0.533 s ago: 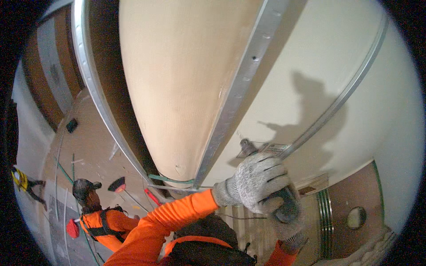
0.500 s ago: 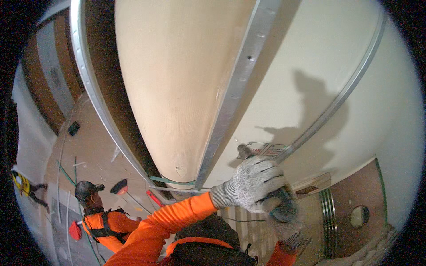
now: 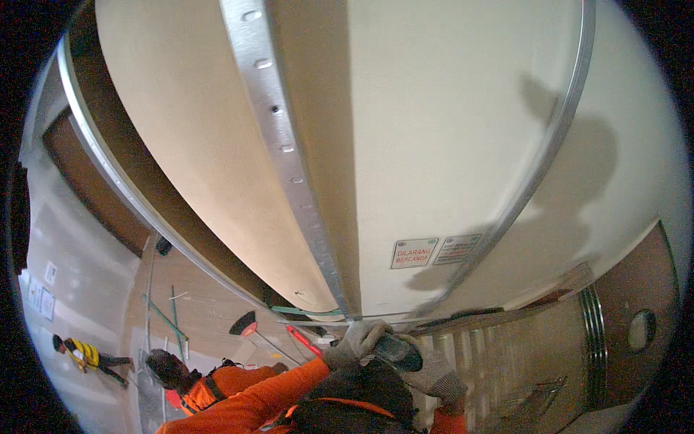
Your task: The person installs a large wooden ceiling panel by securing it to a metal frame. They use a power drill to drive screws into the panel and a hammer to tap it into place, while another worker assists by holding the panel steady.
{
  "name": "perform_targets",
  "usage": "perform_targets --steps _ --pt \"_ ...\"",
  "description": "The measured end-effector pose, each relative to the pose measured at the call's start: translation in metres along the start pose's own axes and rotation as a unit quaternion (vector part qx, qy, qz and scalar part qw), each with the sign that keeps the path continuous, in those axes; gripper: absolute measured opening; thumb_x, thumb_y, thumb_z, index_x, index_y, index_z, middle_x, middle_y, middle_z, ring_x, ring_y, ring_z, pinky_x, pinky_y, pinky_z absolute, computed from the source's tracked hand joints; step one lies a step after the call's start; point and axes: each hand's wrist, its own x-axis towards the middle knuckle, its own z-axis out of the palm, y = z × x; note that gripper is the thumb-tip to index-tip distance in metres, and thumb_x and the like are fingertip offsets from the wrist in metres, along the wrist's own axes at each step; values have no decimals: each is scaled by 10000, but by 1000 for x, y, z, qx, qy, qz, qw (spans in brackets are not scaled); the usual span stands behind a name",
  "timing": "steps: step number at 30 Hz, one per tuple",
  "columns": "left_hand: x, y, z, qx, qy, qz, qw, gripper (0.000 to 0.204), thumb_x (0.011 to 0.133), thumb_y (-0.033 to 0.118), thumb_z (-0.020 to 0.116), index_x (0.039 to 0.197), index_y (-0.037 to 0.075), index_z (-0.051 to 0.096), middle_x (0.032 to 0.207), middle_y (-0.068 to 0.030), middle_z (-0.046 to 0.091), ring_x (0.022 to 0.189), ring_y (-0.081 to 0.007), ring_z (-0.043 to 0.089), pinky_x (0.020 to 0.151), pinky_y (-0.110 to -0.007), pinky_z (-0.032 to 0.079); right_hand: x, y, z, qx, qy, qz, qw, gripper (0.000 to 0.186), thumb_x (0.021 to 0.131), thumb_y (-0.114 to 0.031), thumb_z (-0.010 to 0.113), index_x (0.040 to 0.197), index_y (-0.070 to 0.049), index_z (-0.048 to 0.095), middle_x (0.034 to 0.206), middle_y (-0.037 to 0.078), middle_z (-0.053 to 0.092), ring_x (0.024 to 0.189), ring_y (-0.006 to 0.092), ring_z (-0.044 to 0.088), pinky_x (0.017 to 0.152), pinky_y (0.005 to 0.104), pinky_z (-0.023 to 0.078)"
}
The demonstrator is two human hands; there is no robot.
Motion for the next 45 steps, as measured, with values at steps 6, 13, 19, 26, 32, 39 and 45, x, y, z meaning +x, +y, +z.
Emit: perform_targets --steps 6,13,19,26,32,39,45 --pt "-18 -34 23 -58 -41 -79 994 328 933 249 492 1132 18 612 1010 -222 666 953 -376 643 853 -398 490 28 58 23 -11 -62 -1 998 789 719 -316 759 1413 -123 436 1219 200 629 1182 350 585 1002 440 458" --pt "-32 -30 21 -33 40 -185 981 484 990 399 413 1056 -17 653 1029 -236 665 987 -389 623 870 -440 477 46 22 7 -18 -118 22 993 768 703 -285 783 1382 -94 479 1201 198 641 1148 345 605 999 429 466" --pt "-60 -43 14 -26 47 -222 974 544 996 498 378 1066 60 694 1020 -238 674 995 -402 628 885 -452 480 71 42 31 -8 -175 -1 985 752 688 -247 811 1351 -59 508 1173 163 655 1114 308 621 975 405 477" --pt "-106 -48 19 -9 125 -272 954 537 1009 489 368 1174 70 659 1024 -257 668 977 -400 633 873 -466 482 66 19 62 48 -223 57 972 694 629 -258 797 1222 16 563 1009 161 673 947 267 650 865 385 514" --pt "-133 -104 79 -40 239 -313 918 401 986 409 453 1143 94 643 1039 -208 662 1000 -388 614 863 -453 483 54 18 89 -34 -172 131 976 619 616 -265 746 1104 74 569 955 159 636 839 260 622 788 377 497" --pt "-169 -128 76 -120 248 -464 842 481 934 473 485 1092 61 675 1048 -223 675 986 -409 628 850 -456 476 61 46 113 -20 -162 139 977 551 655 -238 762 1117 21 608 1045 136 667 948 253 640 857 392 503" --pt "-201 -160 82 -254 332 -433 798 427 983 361 477 1015 -14 678 947 -164 693 874 -268 641 772 -382 485 67 21 127 55 -164 39 984 468 706 -44 739 1152 -14 601 1007 79 692 888 198 659 839 344 517"
